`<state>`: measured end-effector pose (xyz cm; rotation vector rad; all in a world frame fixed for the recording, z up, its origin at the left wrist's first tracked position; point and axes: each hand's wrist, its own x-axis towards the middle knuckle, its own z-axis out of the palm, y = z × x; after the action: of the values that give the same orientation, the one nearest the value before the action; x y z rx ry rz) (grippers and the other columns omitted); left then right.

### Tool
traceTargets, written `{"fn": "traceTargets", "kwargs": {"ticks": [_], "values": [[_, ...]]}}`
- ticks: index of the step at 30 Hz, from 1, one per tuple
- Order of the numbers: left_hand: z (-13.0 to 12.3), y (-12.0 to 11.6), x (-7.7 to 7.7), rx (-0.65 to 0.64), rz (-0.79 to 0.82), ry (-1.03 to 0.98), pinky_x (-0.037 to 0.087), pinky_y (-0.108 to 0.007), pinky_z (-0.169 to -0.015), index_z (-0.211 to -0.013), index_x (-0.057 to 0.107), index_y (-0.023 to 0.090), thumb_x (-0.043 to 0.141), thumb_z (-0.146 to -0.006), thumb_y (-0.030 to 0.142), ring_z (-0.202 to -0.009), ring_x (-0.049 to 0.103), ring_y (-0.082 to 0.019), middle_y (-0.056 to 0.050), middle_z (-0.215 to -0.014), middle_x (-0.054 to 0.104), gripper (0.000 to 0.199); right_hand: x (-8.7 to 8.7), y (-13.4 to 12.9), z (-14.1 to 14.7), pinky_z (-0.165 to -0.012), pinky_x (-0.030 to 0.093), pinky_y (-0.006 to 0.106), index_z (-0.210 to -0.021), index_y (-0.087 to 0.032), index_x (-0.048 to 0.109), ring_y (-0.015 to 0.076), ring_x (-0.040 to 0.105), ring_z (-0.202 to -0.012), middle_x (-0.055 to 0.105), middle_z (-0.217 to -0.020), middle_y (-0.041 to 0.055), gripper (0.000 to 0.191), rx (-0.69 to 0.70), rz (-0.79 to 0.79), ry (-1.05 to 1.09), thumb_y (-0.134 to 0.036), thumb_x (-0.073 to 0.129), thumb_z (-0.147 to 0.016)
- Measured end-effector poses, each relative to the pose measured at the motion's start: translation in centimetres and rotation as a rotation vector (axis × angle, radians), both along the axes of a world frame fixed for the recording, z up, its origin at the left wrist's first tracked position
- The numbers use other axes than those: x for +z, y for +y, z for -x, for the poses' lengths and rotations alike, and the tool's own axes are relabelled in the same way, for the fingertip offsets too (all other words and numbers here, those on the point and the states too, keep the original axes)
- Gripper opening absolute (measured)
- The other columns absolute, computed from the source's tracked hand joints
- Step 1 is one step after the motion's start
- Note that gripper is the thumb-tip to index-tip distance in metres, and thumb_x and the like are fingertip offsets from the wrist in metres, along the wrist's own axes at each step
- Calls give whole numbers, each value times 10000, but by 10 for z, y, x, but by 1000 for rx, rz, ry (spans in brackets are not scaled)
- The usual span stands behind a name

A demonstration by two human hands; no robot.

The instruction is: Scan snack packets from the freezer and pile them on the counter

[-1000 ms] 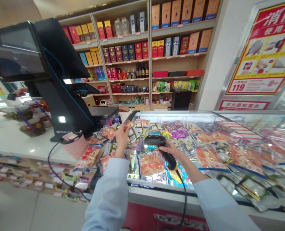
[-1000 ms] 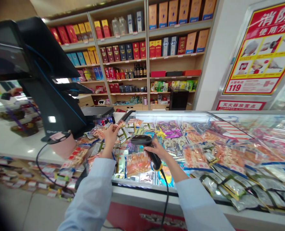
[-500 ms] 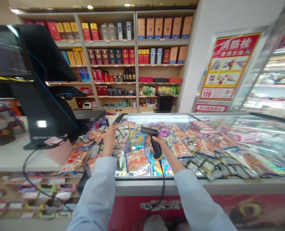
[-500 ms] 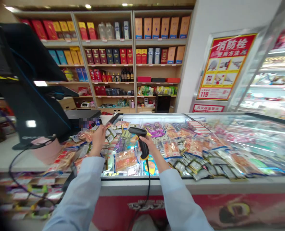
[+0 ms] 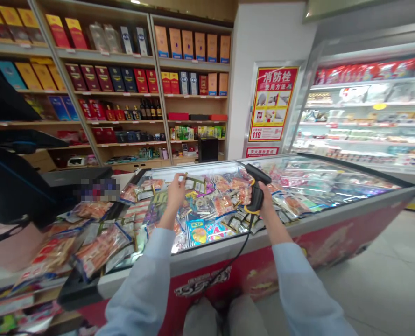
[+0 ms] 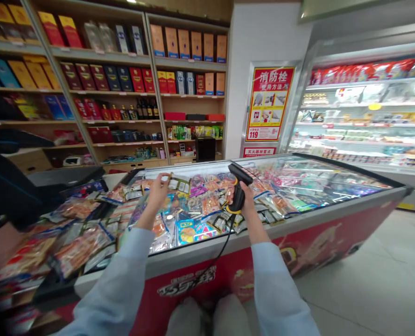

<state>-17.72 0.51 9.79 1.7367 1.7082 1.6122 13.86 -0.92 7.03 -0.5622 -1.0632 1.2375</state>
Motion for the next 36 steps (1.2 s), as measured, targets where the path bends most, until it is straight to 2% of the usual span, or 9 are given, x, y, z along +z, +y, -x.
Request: {"fn": "traceTargets", "kwargs": {"ticks": [3, 6, 9, 12, 16, 23, 27, 33, 36], "values": [[-68, 18, -25, -133, 31, -97, 521, -292, -682, -1034, 597, 191, 451, -876, 196, -685, 623, -158, -16, -773, 637, 215, -19, 0, -34, -358, 445, 220, -878, -202, 565, 119, 538, -412, 562, -560, -51, 448, -175, 6, 97, -591, 675, -686], [-114, 29, -54, -195, 13, -79, 518, -324, -745, -1022, 602, 178, 422, -894, 182, -765, 634, -174, -49, -865, 659, 221, -43, 0, -58, -380, 452, 207, -833, -203, 559, 104, 536, -413, 567, -563, -56, 436, -285, 30, 181, -573, 711, -659], [-132, 33, -80, -192, -69, 74, 486, -361, -875, -995, 630, 195, 438, -919, 270, -942, 622, -200, -78, -1001, 634, 220, -64, 1, -73, -373, 452, 218, -793, -211, 545, 116, 549, -422, 568, -563, -54, 451, -328, 73, 229, -591, 724, -628], [-134, 33, -97, -243, -107, 194, 436, -385, -980, -1097, 627, 226, 507, -895, 346, -1105, 571, -219, -87, -1145, 582, 264, -77, 3, -81, -362, 460, 250, -765, -225, 529, 145, 562, -429, 550, -540, -54, 452, -367, 130, 258, -610, 713, -615], [-130, 33, -103, -316, -97, 241, 393, -401, -1044, -1190, 594, 238, 517, -889, 356, -1192, 517, -227, -94, -1260, 526, 332, -79, 4, -83, -363, 455, 250, -760, -223, 534, 137, 545, -421, 542, -546, -51, 436, -433, 171, 290, -594, 708, -614], [-133, 30, -102, -345, -78, 188, 402, -398, -1053, -1175, 595, 234, 549, -863, 328, -1197, 510, -227, -96, -1242, 532, 329, -72, 3, -79, -364, 407, 224, -742, -191, 557, 106, 478, -409, 518, -546, -19, 436, -418, 230, 225, -569, 716, -594], [-133, 30, -104, -349, -81, 225, 424, -391, -1029, -1202, 577, 236, 547, -868, 359, -1156, 533, -231, -94, -1202, 563, 357, -70, 5, -80, -374, 400, 259, -715, -191, 600, 126, 459, -435, 490, -561, 5, 259, -501, 286, 295, -446, 630, -679], [-134, 34, -109, -321, -46, 204, 411, -455, -1044, -1282, 473, 192, 576, -846, 401, -1206, 506, -289, -143, -1254, 557, 495, -66, 5, -77, -401, 437, 372, -666, -224, 624, 149, 433, -450, 462, -634, 27, 239, -525, 318, 262, -463, 624, -667], [-135, 34, -110, -334, -40, 177, 399, -469, -1056, -1296, 442, 208, 588, -836, 393, -1221, 499, -294, -138, -1278, 545, 517, -65, 3, -75, -382, 415, 356, -655, -243, 631, 149, 434, -461, 464, -632, 33, 215, -535, 284, 247, -458, 622, -649]]}}
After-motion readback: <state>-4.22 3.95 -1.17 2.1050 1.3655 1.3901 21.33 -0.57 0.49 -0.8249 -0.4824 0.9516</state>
